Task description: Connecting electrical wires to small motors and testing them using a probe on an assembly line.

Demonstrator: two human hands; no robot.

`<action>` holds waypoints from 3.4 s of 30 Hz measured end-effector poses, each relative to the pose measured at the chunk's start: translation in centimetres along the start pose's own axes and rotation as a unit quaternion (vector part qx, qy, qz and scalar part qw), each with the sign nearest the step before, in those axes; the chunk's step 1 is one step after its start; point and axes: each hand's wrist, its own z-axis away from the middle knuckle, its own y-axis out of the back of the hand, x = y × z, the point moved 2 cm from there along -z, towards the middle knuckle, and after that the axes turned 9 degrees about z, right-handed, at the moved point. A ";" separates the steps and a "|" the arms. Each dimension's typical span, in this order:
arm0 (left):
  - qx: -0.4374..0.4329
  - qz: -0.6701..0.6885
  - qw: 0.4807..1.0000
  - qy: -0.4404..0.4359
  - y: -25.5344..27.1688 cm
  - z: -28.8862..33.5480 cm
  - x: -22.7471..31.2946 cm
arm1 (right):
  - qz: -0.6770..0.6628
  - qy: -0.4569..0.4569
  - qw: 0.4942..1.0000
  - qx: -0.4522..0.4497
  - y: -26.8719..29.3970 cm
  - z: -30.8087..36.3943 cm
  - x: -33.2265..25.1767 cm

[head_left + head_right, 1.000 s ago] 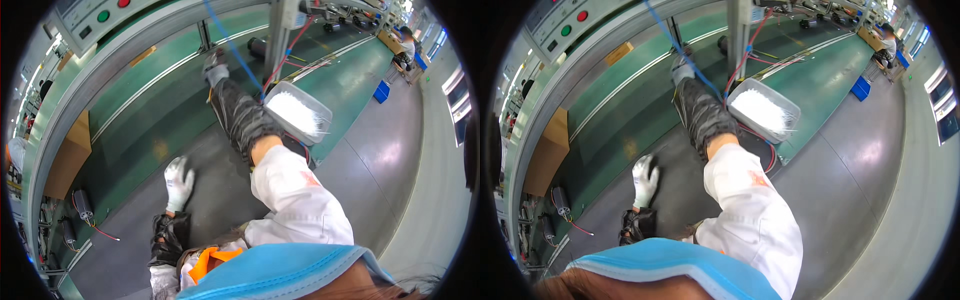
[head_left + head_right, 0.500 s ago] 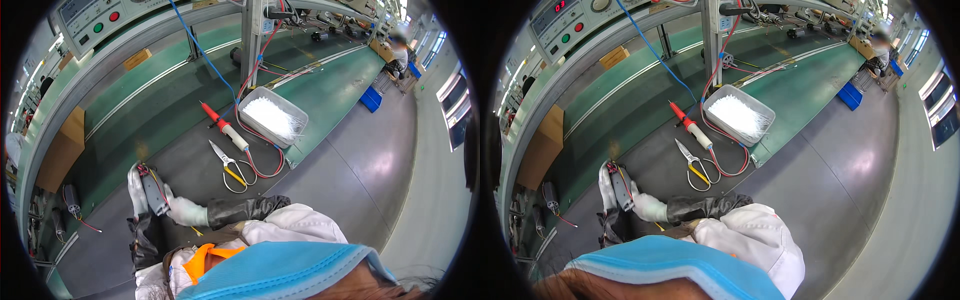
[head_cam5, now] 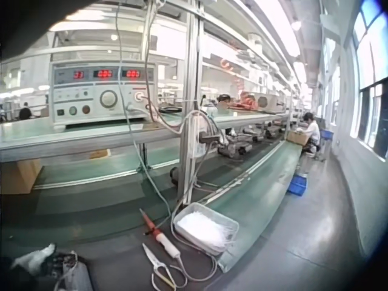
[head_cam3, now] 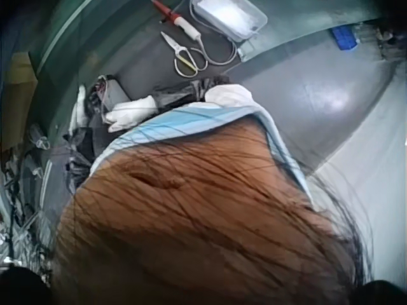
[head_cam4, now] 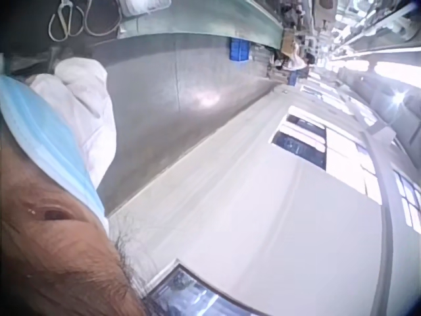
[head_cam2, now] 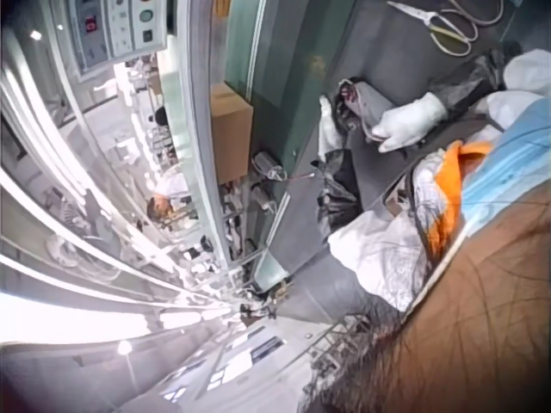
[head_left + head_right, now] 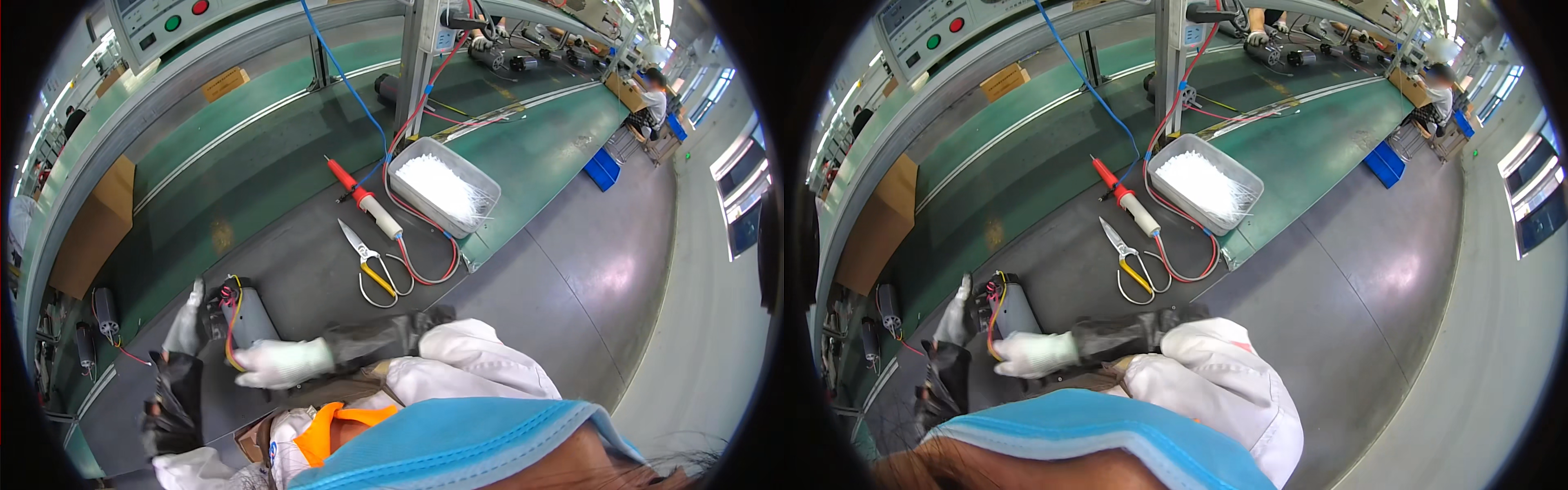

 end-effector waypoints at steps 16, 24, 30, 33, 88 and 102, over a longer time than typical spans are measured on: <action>0.162 -0.389 0.907 -0.009 2.1 0.3 -0.1 | 0.070 0.208 0.959 0.181 22.9 11.2 -1.2; 0.116 -0.203 0.968 -0.085 4.1 -1.2 -5.0 | 0.049 -0.130 0.836 0.530 37.6 16.6 1.3; 0.067 -0.180 0.978 -0.078 -0.1 1.6 -3.4 | -0.239 -0.212 0.860 0.398 22.1 15.5 3.5; 0.099 -0.210 0.970 -0.071 -1.0 2.3 -2.6 | -0.277 -0.206 0.865 0.363 20.0 14.0 4.5; 0.181 -0.377 0.903 -0.094 -1.4 1.3 -2.2 | 0.542 -0.474 0.667 0.191 32.2 19.7 23.3; 0.183 -0.313 0.930 -0.065 -2.5 2.0 -2.5 | 0.483 -0.464 0.693 0.267 32.9 20.0 19.8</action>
